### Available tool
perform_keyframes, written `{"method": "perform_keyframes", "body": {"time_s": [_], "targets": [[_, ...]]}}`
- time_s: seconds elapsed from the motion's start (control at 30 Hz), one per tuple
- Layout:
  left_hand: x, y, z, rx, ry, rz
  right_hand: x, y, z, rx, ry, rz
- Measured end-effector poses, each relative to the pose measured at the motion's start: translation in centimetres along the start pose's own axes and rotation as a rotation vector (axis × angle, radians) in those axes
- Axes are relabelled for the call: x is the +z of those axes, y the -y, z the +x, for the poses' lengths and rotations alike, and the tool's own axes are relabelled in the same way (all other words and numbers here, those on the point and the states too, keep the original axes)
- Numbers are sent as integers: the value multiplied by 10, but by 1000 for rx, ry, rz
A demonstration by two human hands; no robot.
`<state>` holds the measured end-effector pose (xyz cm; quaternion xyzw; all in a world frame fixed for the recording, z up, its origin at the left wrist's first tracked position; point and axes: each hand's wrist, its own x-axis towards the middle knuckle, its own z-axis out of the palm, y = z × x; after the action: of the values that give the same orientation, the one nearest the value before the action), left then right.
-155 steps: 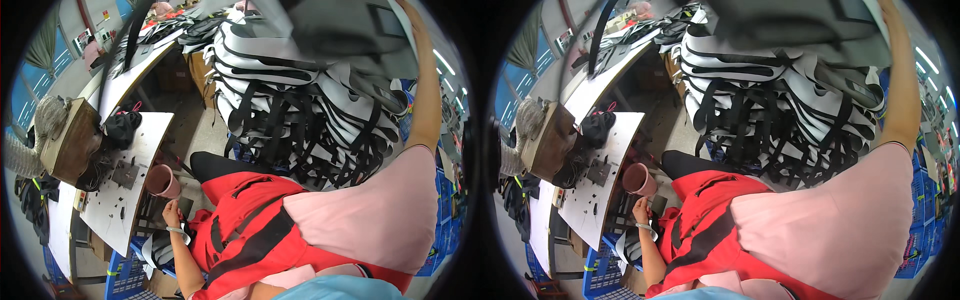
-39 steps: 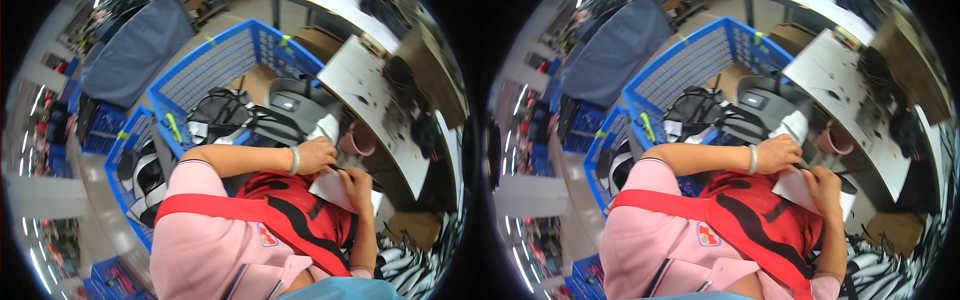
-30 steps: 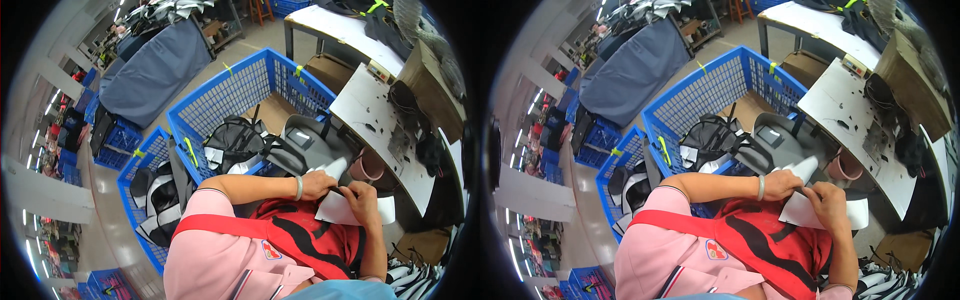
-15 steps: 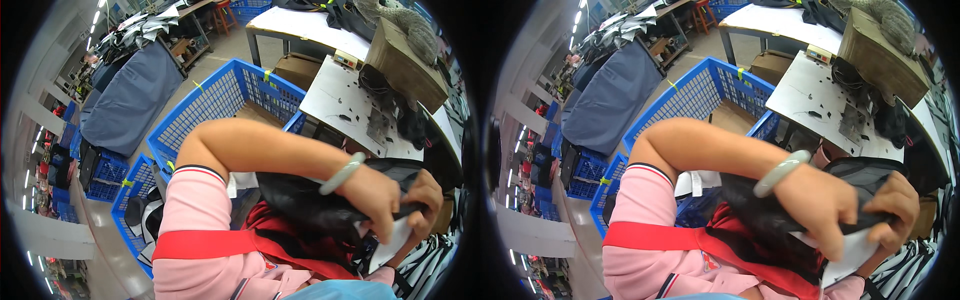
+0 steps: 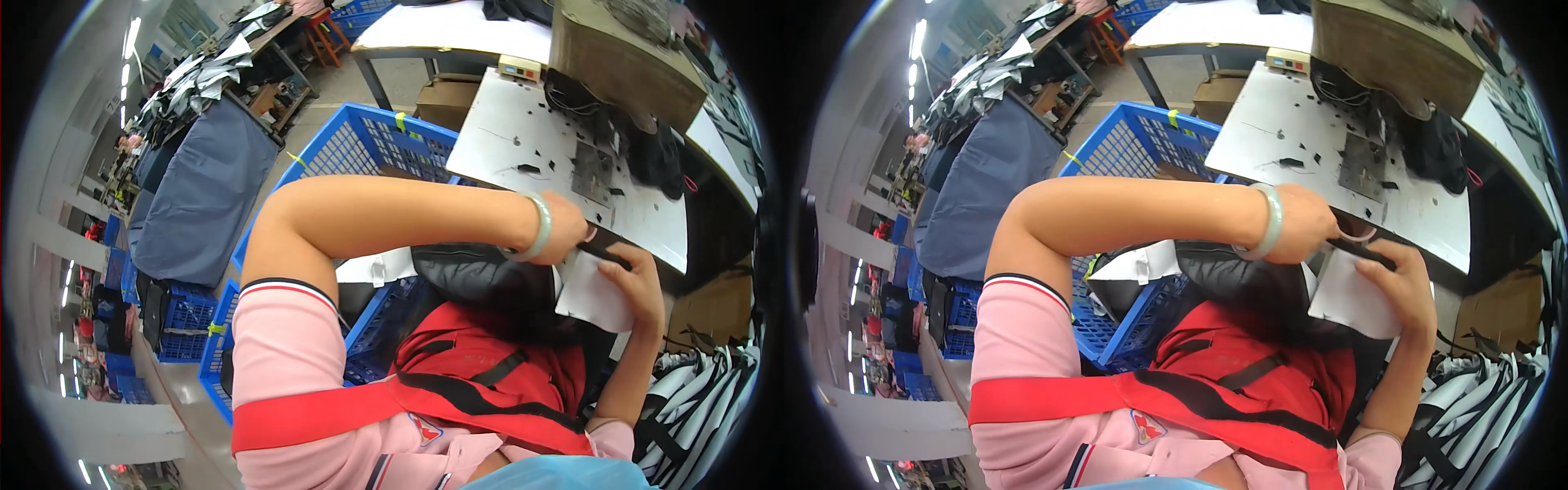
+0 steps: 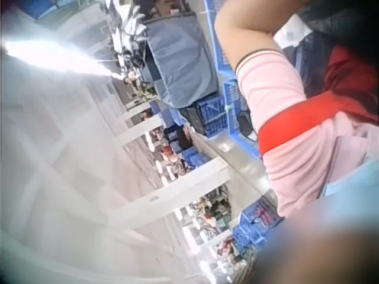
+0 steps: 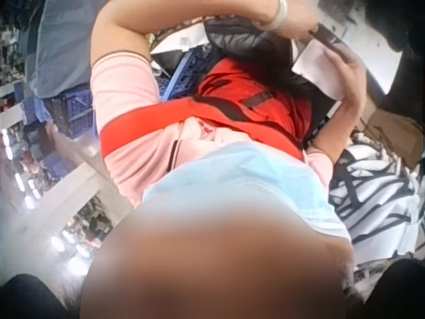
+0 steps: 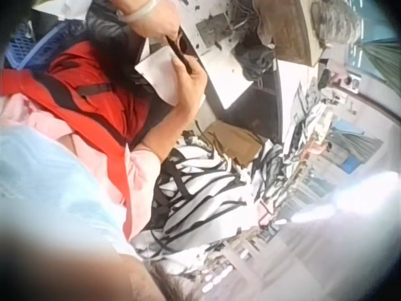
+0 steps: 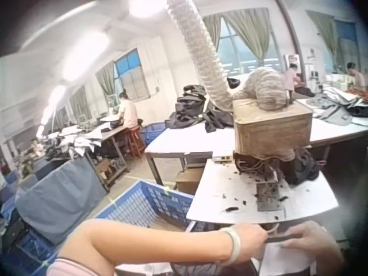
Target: Assembling and sewing components of a backpack using an industrial sewing machine.
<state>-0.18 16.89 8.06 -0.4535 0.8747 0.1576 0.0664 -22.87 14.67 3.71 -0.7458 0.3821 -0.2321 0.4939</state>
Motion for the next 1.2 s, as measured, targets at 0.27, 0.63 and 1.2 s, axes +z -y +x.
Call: {"method": "perform_keyframes", "body": {"time_s": [0.27, 0.63, 1.2], "targets": [[50, 44, 30, -16, -386, -512, -8, -26, 22, 48, -43, 4], [11, 56, 61, -68, -550, -1172, -56, 0, 56, -52, -157, -41], [26, 85, 134, -118, -551, -1558, -83, -55, 105, 96, -179, 266]]}}
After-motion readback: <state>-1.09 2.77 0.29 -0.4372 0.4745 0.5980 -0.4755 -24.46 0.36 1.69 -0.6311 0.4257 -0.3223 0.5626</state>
